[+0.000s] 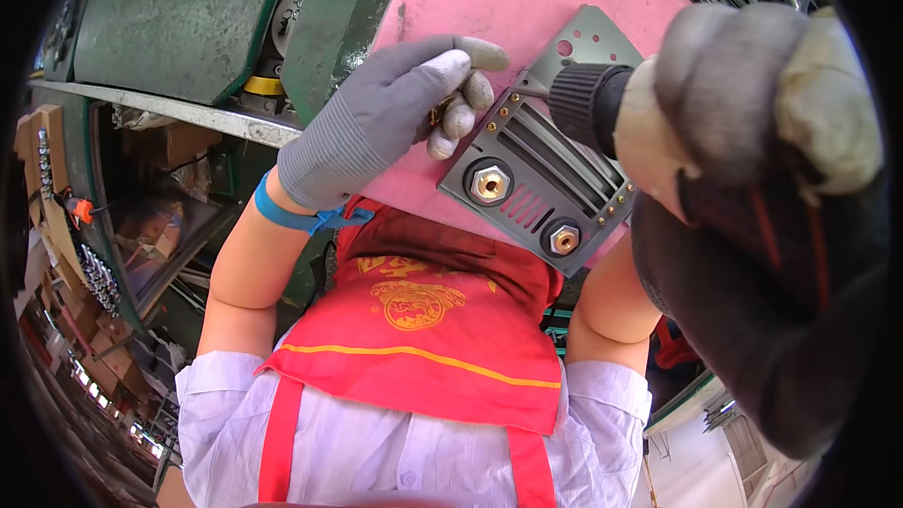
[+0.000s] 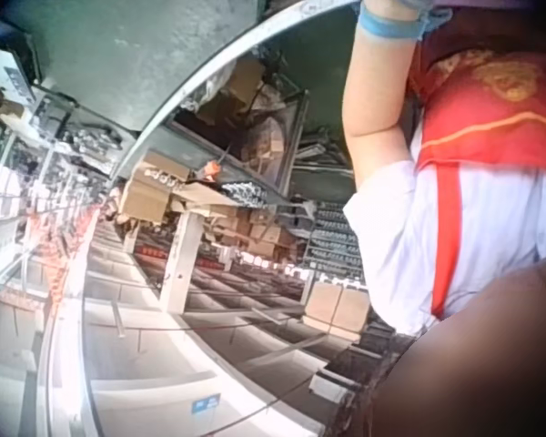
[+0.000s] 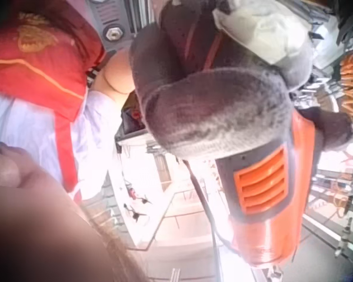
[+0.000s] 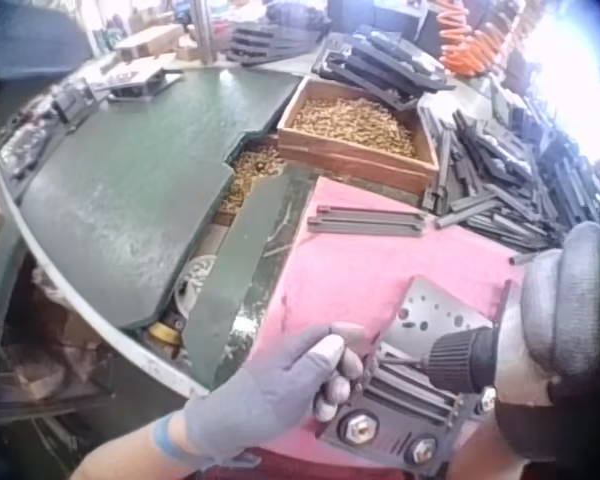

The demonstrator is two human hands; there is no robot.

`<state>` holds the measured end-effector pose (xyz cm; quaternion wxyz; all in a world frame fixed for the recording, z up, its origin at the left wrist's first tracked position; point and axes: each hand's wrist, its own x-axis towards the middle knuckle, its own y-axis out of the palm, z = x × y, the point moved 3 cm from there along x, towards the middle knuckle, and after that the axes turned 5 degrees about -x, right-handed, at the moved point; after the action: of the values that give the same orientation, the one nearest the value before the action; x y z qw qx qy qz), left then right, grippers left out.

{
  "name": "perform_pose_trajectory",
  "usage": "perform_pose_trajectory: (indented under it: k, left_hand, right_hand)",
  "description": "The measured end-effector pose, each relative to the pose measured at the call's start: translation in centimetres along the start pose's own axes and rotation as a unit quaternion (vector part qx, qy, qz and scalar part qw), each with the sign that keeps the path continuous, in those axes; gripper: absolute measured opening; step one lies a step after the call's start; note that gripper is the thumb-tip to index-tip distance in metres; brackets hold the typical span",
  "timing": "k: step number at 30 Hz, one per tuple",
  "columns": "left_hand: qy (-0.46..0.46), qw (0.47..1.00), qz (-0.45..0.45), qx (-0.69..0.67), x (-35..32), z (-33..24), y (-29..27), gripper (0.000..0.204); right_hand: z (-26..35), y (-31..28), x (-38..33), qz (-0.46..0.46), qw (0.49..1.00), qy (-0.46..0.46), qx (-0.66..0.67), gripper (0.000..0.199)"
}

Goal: Use an electric screwdriver to attach components to metal plates on a workbench.

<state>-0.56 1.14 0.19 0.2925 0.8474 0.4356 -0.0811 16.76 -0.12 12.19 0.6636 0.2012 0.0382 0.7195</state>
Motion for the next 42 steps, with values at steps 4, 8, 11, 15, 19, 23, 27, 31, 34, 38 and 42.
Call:
perform_pose_trajectory:
  k: [4, 8, 11, 15, 19, 23, 27, 31, 34, 38, 42]
  left_hand:
    - [0.013, 0.992, 0.012, -0.127, 0.5, -0.1, 0.3, 0.038]
    - [-0.004, 0.987, 0.055, -0.153, 0.8, -0.2, 0.3, 0.041]
    - [-0.025, 0.987, 0.043, -0.153, 1.0, 0.2, 0.5, 0.048]
    - [-0.023, 0.984, 0.055, -0.167, 0.9, 0.3, 0.5, 0.052]
    - [-0.055, 0.975, 0.058, -0.208, 0.9, 0.3, 0.9, 0.051]
    - [-0.069, 0.954, 0.059, -0.286, 0.8, 0.5, 1.6, 0.049]
    - [-0.060, 0.948, 0.096, -0.297, 0.4, -0.1, 1.6, 0.048]
    - [-0.071, 0.974, 0.072, -0.204, 0.2, -0.6, 1.7, 0.056]
    - [-0.041, 0.994, -0.009, -0.105, 0.5, -0.8, 0.8, 0.062]
    - [-0.039, 0.996, -0.019, 0.076, 0.7, -1.0, 1.0, 0.056]
    - [0.080, 0.965, 0.006, 0.250, 2.1, 0.7, 2.1, 0.059]
  right_hand:
    - [1.0, 0.1, 0.3, 0.022, 0.995, -0.074, -0.059, 0.028]
    - [1.5, 0.4, 0.6, 0.047, 0.982, -0.142, -0.111, 0.028]
    - [1.4, 0.7, 1.0, 0.062, 0.968, -0.191, -0.148, 0.029]
    - [1.8, 0.3, 0.8, 0.065, 0.964, -0.204, -0.155, 0.029]
    - [2.0, -0.1, 0.5, 0.060, 0.968, -0.196, -0.147, 0.031]
    - [1.9, -0.2, 0.5, 0.055, 0.971, -0.189, -0.137, 0.033]
    - [1.7, 0.0, 0.5, 0.005, 0.962, -0.259, -0.092, 0.033]
    - [1.3, 0.4, 0.5, -0.002, 0.963, -0.247, -0.106, 0.032]
    - [0.8, -0.4, 0.4, -0.009, 0.964, -0.237, -0.119, 0.032]
    - [0.9, -2.6, 0.0, -0.020, 0.966, -0.220, -0.137, 0.030]
    - [-0.1, -2.1, 0.4, -0.027, 0.967, -0.202, -0.153, 0.030]
